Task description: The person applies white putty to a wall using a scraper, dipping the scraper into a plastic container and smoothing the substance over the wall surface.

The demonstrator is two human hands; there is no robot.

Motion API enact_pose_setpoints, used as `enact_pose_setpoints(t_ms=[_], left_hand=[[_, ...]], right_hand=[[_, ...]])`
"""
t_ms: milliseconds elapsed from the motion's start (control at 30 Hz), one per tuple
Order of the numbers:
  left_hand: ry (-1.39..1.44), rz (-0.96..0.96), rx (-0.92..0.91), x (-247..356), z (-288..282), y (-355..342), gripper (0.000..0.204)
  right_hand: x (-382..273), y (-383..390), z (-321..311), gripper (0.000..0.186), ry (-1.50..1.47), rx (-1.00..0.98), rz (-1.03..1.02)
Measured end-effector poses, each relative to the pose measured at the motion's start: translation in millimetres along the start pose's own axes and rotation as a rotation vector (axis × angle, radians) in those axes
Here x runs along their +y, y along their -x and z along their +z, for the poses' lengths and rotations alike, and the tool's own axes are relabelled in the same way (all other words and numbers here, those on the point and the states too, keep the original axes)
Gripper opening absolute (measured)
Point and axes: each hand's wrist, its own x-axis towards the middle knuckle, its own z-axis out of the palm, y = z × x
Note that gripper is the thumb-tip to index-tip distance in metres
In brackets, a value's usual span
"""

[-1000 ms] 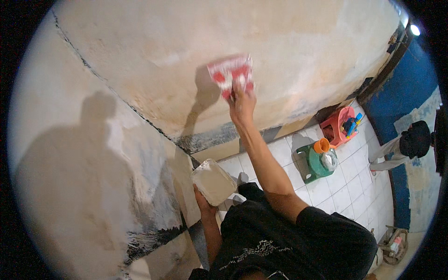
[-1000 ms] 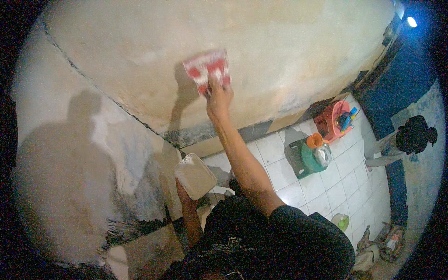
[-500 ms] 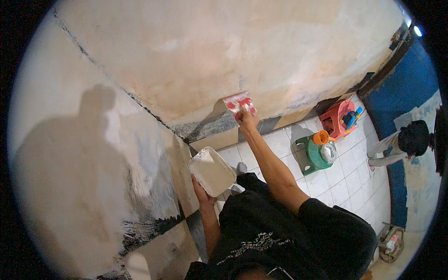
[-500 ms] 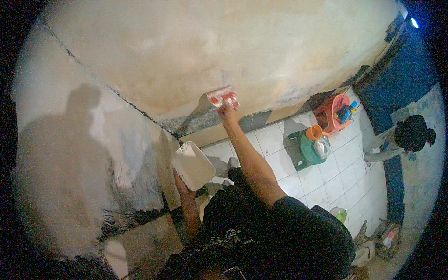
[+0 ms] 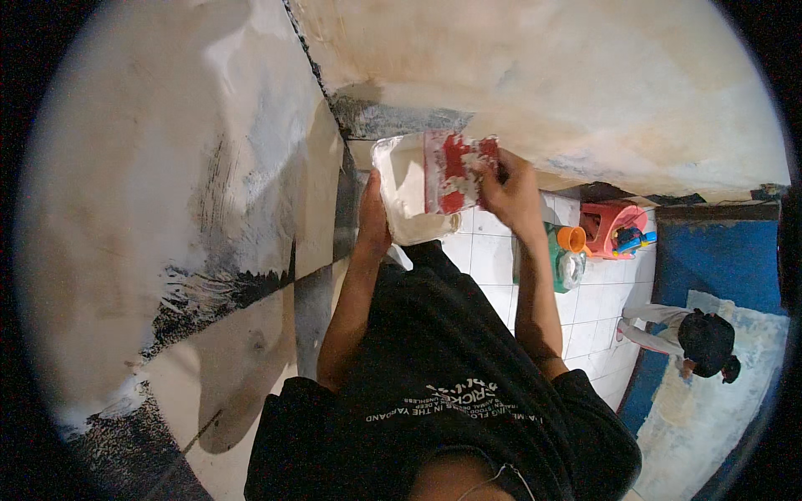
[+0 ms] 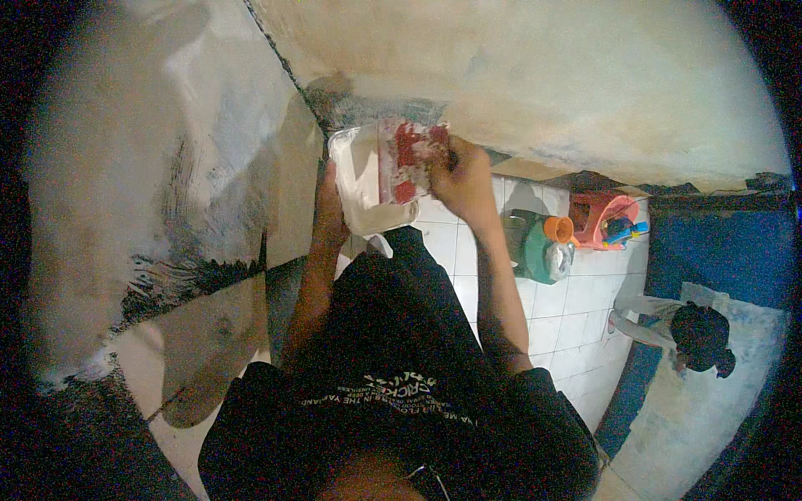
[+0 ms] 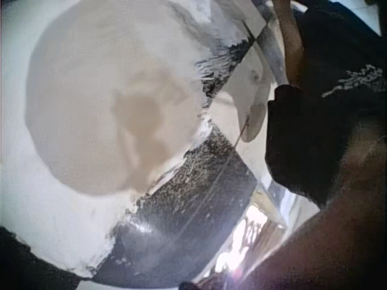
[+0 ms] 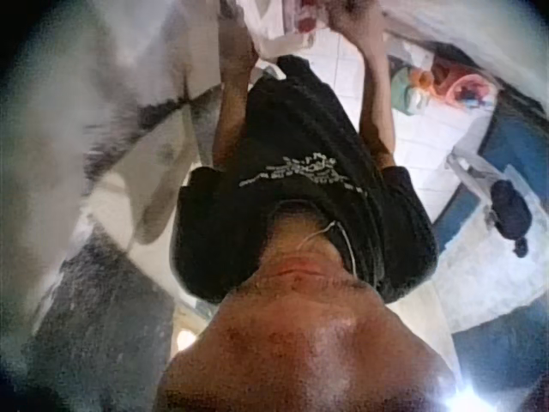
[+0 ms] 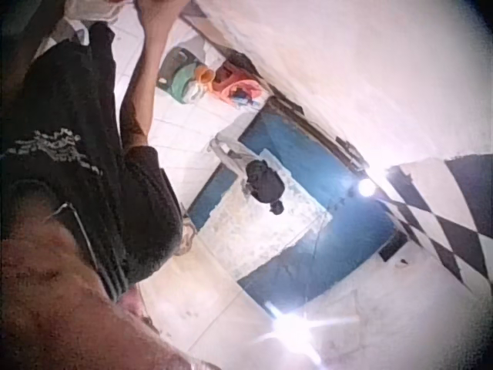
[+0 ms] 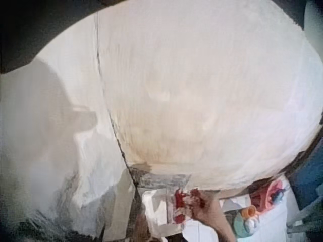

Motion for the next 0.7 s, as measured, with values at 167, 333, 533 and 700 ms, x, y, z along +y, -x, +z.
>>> enact_pose_setpoints(t_ms=[167,333,533,700], left_hand=[[-0.140,0.114,0.051,5,15,6,0.055],[-0.179,0.103,0.010,11,14,10,0.051],[-0.180,0.133,-0.017,9,18,8,0.047],[-0.230,0.141,-0.016,4,13,2,0.045]], right_hand=[[-3,0,24,0.017,-0.011,-0.067,-0.045],[-9,-3,40,0.018,0.049,-0.098,-0.056],[2,0,53,0.012,-0.059,-0.117,-0.022],[26,0,59,0.017,-0.206,-0.135,0.008]])
